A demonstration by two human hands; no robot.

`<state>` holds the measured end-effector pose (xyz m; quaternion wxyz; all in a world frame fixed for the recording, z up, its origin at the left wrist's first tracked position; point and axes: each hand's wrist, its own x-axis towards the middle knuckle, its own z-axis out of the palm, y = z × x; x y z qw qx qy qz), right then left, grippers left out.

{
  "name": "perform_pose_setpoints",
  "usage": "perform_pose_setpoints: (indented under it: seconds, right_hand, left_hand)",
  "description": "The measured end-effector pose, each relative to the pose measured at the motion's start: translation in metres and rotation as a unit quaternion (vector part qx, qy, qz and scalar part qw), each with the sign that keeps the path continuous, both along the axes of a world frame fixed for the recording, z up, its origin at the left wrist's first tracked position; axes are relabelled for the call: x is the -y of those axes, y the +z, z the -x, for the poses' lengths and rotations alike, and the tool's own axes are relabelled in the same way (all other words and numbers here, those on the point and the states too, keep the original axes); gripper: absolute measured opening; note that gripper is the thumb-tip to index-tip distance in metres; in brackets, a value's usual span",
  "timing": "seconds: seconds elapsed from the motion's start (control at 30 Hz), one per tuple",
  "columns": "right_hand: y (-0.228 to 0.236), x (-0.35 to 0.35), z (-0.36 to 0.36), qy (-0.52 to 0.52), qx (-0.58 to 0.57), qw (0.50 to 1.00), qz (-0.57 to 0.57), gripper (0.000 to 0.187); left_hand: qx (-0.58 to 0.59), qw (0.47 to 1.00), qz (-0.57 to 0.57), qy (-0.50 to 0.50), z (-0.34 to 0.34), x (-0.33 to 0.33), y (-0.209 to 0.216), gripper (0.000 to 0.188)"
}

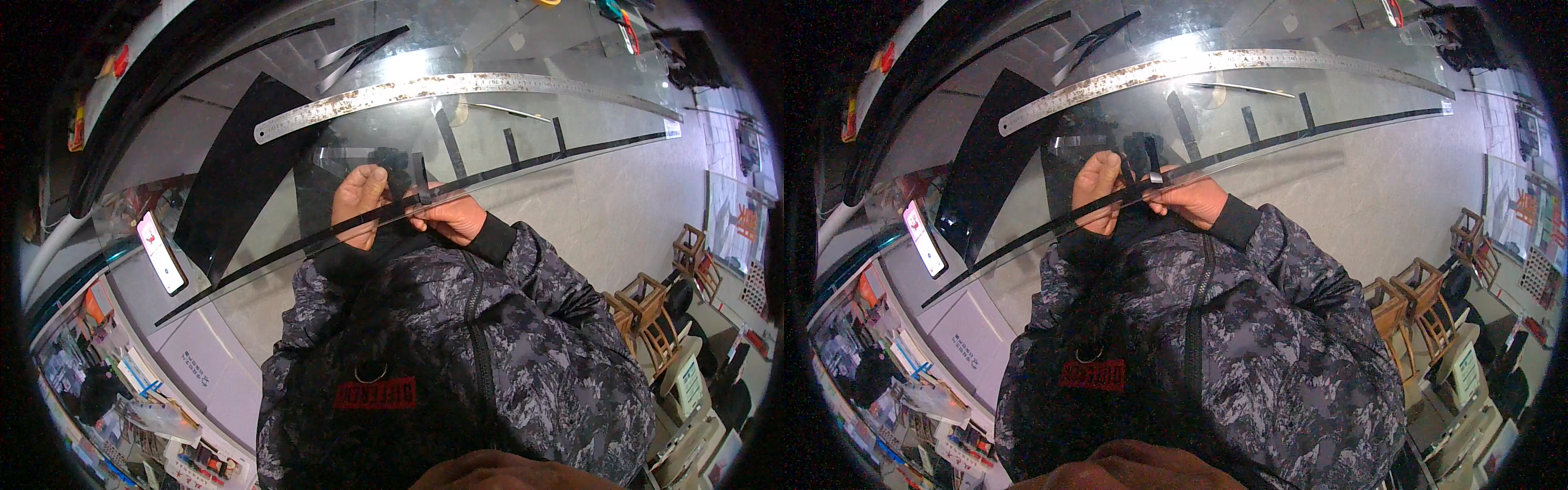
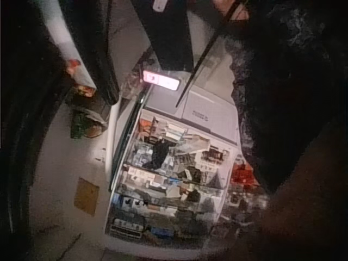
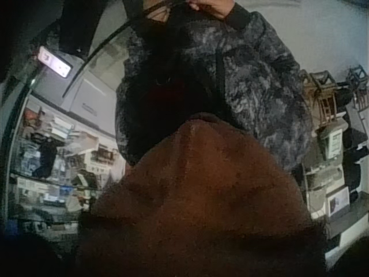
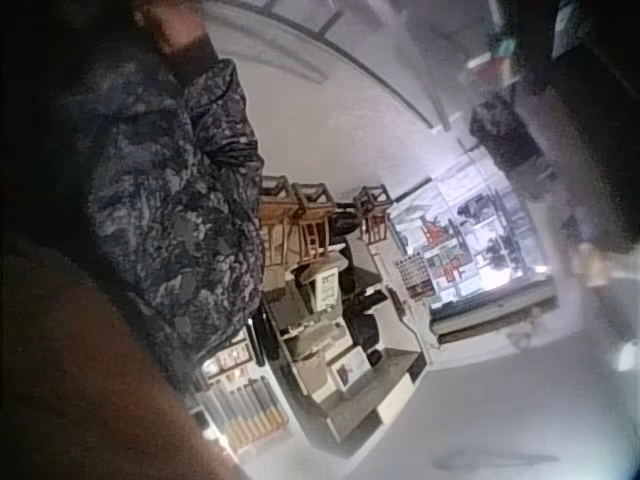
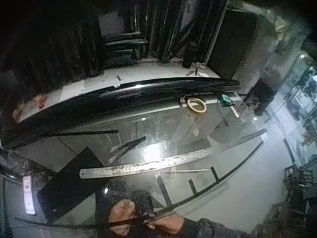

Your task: The person assembles small black plastic components on a glass table, then measures and marks a black sheet using a metal ruler and a utility knife. The person handles the components and sheet directly with their hands.

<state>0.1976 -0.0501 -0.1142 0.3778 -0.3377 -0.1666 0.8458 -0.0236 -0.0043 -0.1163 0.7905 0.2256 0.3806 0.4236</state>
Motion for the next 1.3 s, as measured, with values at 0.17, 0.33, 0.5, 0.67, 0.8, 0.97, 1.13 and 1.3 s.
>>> perform_pose_setpoints:
  seconds: [0.17, 0.33, 0.5, 0.67, 0.8, 0.97, 1.13, 1.3]
  right_hand:
    - [-0.003, 0.001, 0.0, -0.007, -0.013, 1.0, -0.001, 0.031]
    - [-0.003, 0.001, 0.001, -0.012, -0.027, 1.0, -0.005, 0.023]
    - [-0.006, 0.001, 0.001, -0.012, -0.033, 0.999, -0.001, 0.025]
    - [-0.007, 0.001, 0.0, -0.008, -0.033, 0.999, 0.006, 0.028]
    - [-0.005, 0.002, -0.001, -0.014, -0.021, 1.0, 0.01, 0.023]
    - [-0.004, 0.002, 0.0, -0.018, -0.023, 1.0, 0.004, 0.024]
    - [-0.006, 0.002, 0.0, -0.014, -0.02, 1.0, -0.008, 0.027]
    - [-0.009, 0.002, 0.0, -0.006, -0.014, 1.0, -0.009, 0.028]
  left_hand:
    - [0.018, 1.0, -0.007, 0.002, 0.002, 0.0, -0.011, 0.023]
    - [0.008, 1.0, -0.003, -0.01, 0.004, 0.0, -0.013, 0.027]
    - [0.02, 1.0, 0.004, 0.01, 0.0, 0.001, -0.006, 0.025]
    - [0.04, 0.999, -0.007, -0.008, 0.002, -0.001, -0.002, 0.025]
    - [0.058, 0.998, 0.0, -0.016, 0.003, -0.001, -0.005, 0.025]
    - [0.056, 0.998, 0.014, -0.035, 0.009, -0.004, -0.005, 0.026]
    - [0.018, 0.999, 0.04, -0.012, 0.002, -0.003, -0.003, 0.023]
    - [0.033, 0.998, 0.052, -0.021, 0.003, -0.008, -0.005, 0.022]
